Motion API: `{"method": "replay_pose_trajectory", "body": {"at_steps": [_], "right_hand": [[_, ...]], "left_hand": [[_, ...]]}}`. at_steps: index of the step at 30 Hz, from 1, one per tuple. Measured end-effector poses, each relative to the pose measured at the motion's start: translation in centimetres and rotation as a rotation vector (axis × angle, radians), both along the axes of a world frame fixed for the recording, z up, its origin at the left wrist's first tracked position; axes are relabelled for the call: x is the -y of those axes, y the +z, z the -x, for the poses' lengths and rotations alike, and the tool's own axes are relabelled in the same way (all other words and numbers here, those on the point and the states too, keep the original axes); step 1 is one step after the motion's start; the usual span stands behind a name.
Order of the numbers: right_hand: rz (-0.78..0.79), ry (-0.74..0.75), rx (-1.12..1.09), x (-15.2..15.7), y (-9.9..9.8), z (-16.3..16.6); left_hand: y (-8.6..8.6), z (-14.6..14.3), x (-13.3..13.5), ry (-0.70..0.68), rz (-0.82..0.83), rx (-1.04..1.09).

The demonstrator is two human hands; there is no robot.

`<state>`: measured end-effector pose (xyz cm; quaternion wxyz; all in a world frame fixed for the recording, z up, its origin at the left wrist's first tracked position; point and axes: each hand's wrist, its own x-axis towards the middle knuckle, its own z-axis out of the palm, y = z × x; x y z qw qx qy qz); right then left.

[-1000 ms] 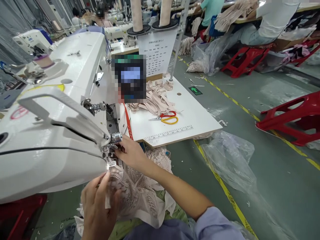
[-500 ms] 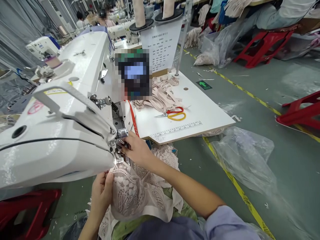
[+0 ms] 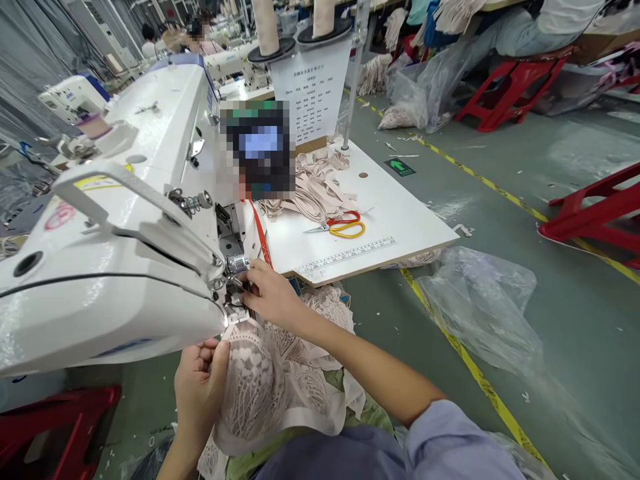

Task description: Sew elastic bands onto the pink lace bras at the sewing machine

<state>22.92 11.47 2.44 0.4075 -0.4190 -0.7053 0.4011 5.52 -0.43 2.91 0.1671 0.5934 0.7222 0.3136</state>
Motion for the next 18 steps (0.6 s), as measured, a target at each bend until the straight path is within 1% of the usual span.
{"method": "replay_pose_trajectory", "body": {"at_steps": [3,5,8,10,12,14,16,18], "right_hand": [[-0.003,0.016,-0.047,0.1,0.0,-0.2],[-0.014,0.003,-0.060,0.2,0.0,-0.3],[-0.036,-0.027,-0.064,0.2,-0.2,-0.2],[-0.044,-0.042,-0.069,0.2,-0.3,0.0],[-0.043,-0.050,-0.093,0.3,-0.3,0.2],[-0.029,-0.040,-0.140,0.6,0.0,0.0],[0.011,-0.002,-0.179,1.2,0.6,-0.9],[0.087,0.077,-0.183,2.1,1.6,-2.4]], "left_hand": [[0.5,-0.2,-0.1,-0.015,0.026,-0.015],[0.8,-0.4,-0.2,-0.025,0.033,0.021],[1.2,-0.5,-0.7,-0.044,0.067,0.157],[1.4,-0.4,-1.0,-0.032,0.133,0.289],[1.5,-0.4,-1.0,-0.044,0.254,0.495],[1.2,-0.7,-0.4,-0.110,0.444,0.785],[0.4,-1.4,0.9,-0.169,0.643,1.087],[-1.0,-2.7,2.5,-0.211,0.783,1.295]]}}
